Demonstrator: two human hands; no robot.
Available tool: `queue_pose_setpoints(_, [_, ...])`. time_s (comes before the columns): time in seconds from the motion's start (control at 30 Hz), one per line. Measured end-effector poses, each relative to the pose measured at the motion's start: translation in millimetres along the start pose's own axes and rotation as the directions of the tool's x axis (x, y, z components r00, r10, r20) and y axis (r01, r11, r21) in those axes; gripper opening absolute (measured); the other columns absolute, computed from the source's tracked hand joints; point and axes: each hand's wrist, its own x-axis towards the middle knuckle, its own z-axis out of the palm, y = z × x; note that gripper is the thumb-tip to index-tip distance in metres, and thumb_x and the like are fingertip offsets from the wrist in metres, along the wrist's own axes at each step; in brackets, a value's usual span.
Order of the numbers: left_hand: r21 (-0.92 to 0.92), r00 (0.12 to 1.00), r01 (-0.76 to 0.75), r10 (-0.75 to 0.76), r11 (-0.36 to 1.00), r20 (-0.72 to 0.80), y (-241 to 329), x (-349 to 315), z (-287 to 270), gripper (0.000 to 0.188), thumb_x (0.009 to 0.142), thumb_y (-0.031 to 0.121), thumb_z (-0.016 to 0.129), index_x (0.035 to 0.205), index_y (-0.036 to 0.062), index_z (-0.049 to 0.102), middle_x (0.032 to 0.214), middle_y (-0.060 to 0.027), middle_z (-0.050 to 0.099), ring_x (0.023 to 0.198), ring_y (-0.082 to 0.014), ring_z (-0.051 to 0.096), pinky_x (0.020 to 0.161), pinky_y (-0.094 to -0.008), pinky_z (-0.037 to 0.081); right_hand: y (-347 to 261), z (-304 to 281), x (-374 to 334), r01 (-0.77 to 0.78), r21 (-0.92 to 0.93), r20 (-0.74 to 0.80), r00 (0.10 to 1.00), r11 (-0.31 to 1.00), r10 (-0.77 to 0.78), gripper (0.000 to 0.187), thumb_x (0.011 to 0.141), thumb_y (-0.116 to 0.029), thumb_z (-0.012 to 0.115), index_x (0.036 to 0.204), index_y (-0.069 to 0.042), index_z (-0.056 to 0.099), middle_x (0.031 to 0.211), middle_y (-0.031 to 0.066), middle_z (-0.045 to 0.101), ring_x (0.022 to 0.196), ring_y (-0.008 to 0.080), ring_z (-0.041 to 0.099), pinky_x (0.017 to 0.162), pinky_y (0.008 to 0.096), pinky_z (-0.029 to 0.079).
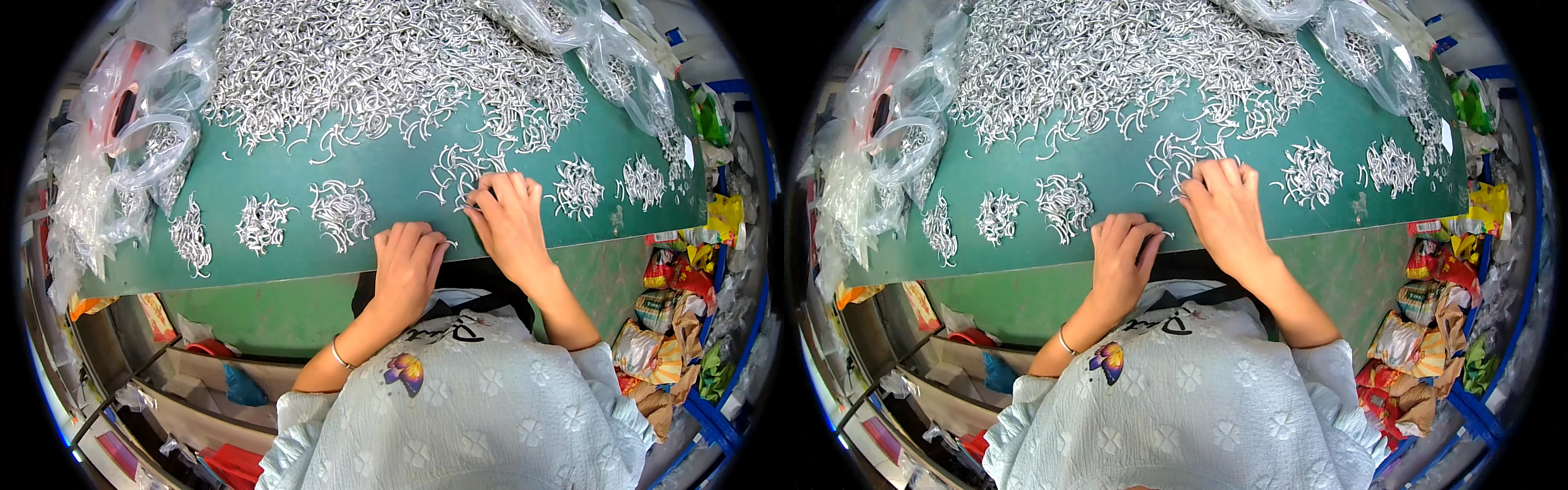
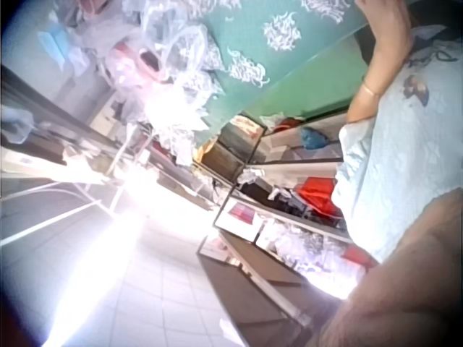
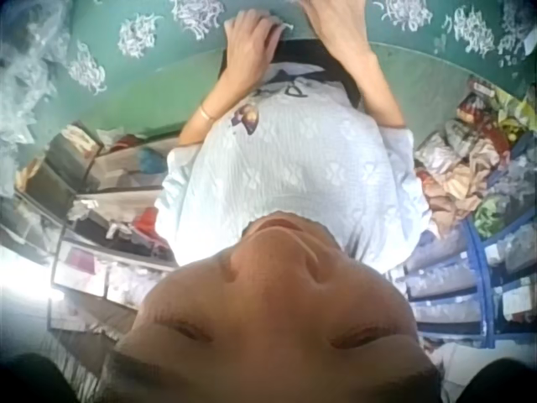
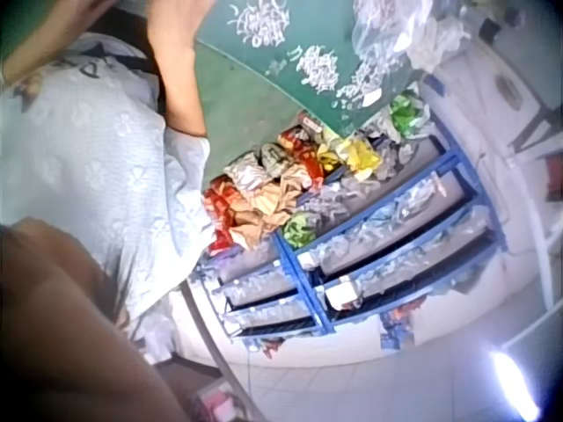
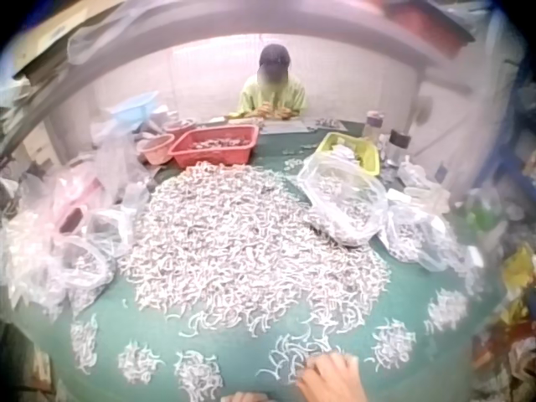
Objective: The person sorts metal hooks on a green table by hand, picking them from a large pile to form smaller groups. They then collect a handful of the hooks and place them into a plastic bag.
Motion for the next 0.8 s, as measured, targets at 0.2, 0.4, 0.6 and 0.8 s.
queue_pose_setpoints(0.2, [-0.007,1.000,0.000,0.000,1.000,-0.008,1,1,0,0.022,0.075,0.002,0.074,0.095,0.0050,0.063,0.094,-0.0066,0.057,0.087,-0.0251,0.054,0.078,-0.0372,0.035,4,7,-4,0.026,0.065,0.015,1.000,0.998,-0.027,0.018,0.078,-0.009,0.071,0.092,-0.007,0.060,0.099,0.0050,0.054,0.097,0.0247,0.050,0.087,0.0429,0.034])
queue_pose_setpoints(0.4, [-0.013,1.000,0.001,-0.001,1.000,-0.018,-1,0,1,0.022,0.075,0.001,0.074,0.094,0.0051,0.064,0.094,-0.0066,0.057,0.087,-0.0251,0.054,0.078,-0.0374,0.035,12,-11,-6,0.034,0.117,0.002,0.999,0.993,-0.034,0.017,0.078,-0.006,0.070,0.092,-0.007,0.060,0.102,0.0066,0.056,0.098,0.0259,0.052,0.087,0.0425,0.035])
queue_pose_setpoints(0.6, [-0.015,1.000,-0.001,0.001,1.000,-0.025,-1,0,3,0.023,0.075,0.001,0.075,0.094,0.0057,0.064,0.093,-0.0061,0.057,0.087,-0.0249,0.054,0.078,-0.0374,0.035,22,-25,-10,-0.151,0.129,-0.097,0.982,0.980,0.164,0.014,0.080,-0.002,0.070,0.090,-0.004,0.060,0.089,0.0080,0.062,0.083,0.0270,0.055,0.078,0.0361,0.039])
queue_pose_setpoints(0.8, [-0.008,1.000,-0.009,0.009,1.000,-0.001,0,3,3,0.023,0.074,0.001,0.074,0.094,0.0064,0.064,0.094,-0.0059,0.057,0.087,-0.0247,0.054,0.078,-0.0374,0.035,12,3,11,-0.055,0.185,-0.150,0.985,0.981,0.083,0.014,0.079,-0.003,0.070,0.090,-0.003,0.062,0.087,0.0093,0.060,0.083,0.0279,0.055,0.075,0.0391,0.042])
